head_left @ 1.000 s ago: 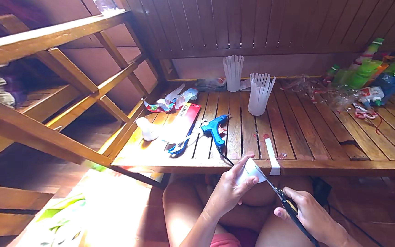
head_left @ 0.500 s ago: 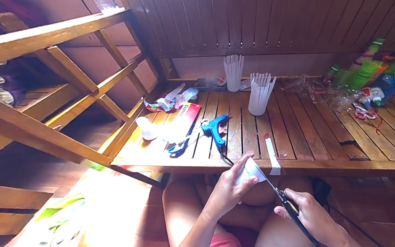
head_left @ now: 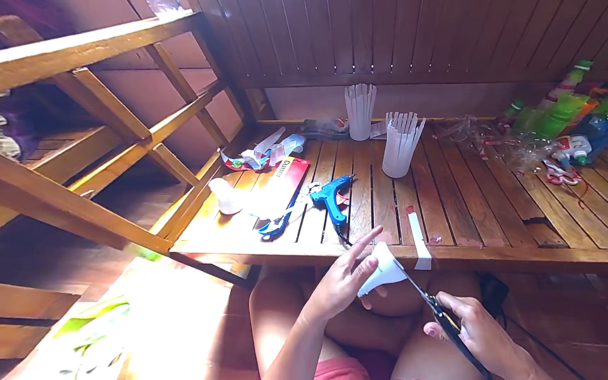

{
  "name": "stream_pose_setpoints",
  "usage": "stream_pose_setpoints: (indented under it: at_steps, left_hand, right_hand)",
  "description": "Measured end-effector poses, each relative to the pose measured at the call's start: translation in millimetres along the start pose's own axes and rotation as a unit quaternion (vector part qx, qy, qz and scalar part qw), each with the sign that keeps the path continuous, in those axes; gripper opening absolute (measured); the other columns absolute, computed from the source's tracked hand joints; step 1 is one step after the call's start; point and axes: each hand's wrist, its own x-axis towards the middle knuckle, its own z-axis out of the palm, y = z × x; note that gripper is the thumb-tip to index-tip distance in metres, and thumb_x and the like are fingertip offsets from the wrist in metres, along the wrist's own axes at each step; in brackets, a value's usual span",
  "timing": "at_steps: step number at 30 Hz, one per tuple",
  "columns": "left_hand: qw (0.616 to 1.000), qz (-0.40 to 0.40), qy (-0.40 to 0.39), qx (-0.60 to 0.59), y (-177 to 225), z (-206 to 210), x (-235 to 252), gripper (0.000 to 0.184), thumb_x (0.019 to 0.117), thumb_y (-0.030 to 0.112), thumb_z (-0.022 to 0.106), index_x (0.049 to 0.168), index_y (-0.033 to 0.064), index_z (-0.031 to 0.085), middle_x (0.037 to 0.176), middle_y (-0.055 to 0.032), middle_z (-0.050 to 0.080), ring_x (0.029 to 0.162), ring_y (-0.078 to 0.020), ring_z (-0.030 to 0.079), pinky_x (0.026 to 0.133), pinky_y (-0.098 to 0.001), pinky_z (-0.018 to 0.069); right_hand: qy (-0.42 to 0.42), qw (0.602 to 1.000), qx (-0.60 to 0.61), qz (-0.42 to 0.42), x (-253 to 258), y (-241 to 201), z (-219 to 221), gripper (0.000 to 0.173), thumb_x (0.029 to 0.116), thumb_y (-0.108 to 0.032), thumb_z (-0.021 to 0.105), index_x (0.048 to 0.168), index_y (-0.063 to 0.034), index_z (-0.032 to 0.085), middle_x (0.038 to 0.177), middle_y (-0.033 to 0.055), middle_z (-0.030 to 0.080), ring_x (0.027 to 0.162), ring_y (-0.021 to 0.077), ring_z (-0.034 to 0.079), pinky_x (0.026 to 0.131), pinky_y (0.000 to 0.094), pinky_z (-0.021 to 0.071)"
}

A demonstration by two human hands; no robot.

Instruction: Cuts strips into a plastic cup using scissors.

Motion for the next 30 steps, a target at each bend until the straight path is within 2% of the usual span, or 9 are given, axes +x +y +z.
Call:
stream_pose_setpoints:
  at_steps: [3, 5, 9, 13, 22, 30]
  left_hand:
    - [0.999, -0.010, -0.020, -0.045, -4, 4, 2, 0.067, 0.1026, 0.032, 0.058, 0.158, 0.0098, 0.028, 0.125, -0.0025, 0.068, 0.056, -0.0019, 0.059, 0.045, -0.0178, 0.0501]
    - [1.000, -0.007, 0.002, -0.026, -4, 8, 2, 0.064, 0.1010, 0.026, 0.061, 0.156, 0.0094, 0.033, 0.121, -0.0010, 0.069, 0.052, 0.0012, 0.053, 0.043, -0.0151, 0.0451]
    - [0.999, -0.004, 0.018, 0.039, -1, 15, 0, 0.061, 0.1006, 0.024, 0.061, 0.155, 0.0089, 0.037, 0.120, -0.0007, 0.067, 0.052, 0.0030, 0.050, 0.042, -0.0137, 0.0428]
    - [0.996, 0.007, 0.035, 0.087, 1, 18, -1, 0.060, 0.1013, 0.024, 0.060, 0.154, 0.0082, 0.038, 0.117, -0.0006, 0.067, 0.052, 0.0045, 0.048, 0.043, -0.0129, 0.0418]
    - [0.993, 0.013, 0.051, 0.104, -1, 18, -2, 0.061, 0.1011, 0.027, 0.061, 0.154, 0.0086, 0.039, 0.113, -0.0001, 0.067, 0.053, 0.0044, 0.050, 0.044, -0.0128, 0.0439]
    - [0.992, 0.021, 0.056, 0.107, -2, 17, -3, 0.061, 0.1010, 0.026, 0.062, 0.154, 0.0079, 0.039, 0.117, 0.0002, 0.068, 0.053, 0.0044, 0.050, 0.044, -0.0128, 0.0436]
  right_hand:
    - [-0.005, 1.000, -0.008, 0.000, 0, 2, 1, 0.062, 0.0915, -0.063, 0.058, 0.077, -0.0024, 0.061, 0.056, 0.0027, 0.048, 0.048, 0.0045, 0.044, 0.045, 0.0182, 0.0355]
    - [-0.016, 1.000, -0.017, 0.014, -1, 2, -1, 0.066, 0.0899, -0.066, 0.056, 0.079, -0.0020, 0.062, 0.057, 0.0043, 0.051, 0.049, 0.0088, 0.047, 0.046, 0.0235, 0.0384]
    - [-0.044, 0.998, -0.017, 0.048, 2, -4, -5, 0.070, 0.0882, -0.072, 0.053, 0.082, -0.0026, 0.063, 0.060, 0.0039, 0.052, 0.051, 0.0106, 0.048, 0.047, 0.0261, 0.0400]
    - [-0.030, 0.998, -0.032, 0.049, 3, -5, -2, 0.071, 0.0886, -0.072, 0.052, 0.080, -0.0027, 0.063, 0.059, 0.0034, 0.050, 0.049, 0.0109, 0.047, 0.046, 0.0266, 0.0387]
    - [-0.007, 0.999, -0.033, 0.035, 2, -5, 0, 0.066, 0.0907, -0.068, 0.053, 0.075, -0.0041, 0.060, 0.054, 0.0006, 0.045, 0.046, 0.0063, 0.042, 0.044, 0.0218, 0.0339]
    - [0.000, 0.999, -0.035, 0.024, 2, -4, 1, 0.063, 0.0916, -0.064, 0.055, 0.074, -0.0037, 0.060, 0.053, 0.0014, 0.045, 0.046, 0.0061, 0.041, 0.044, 0.0210, 0.0335]
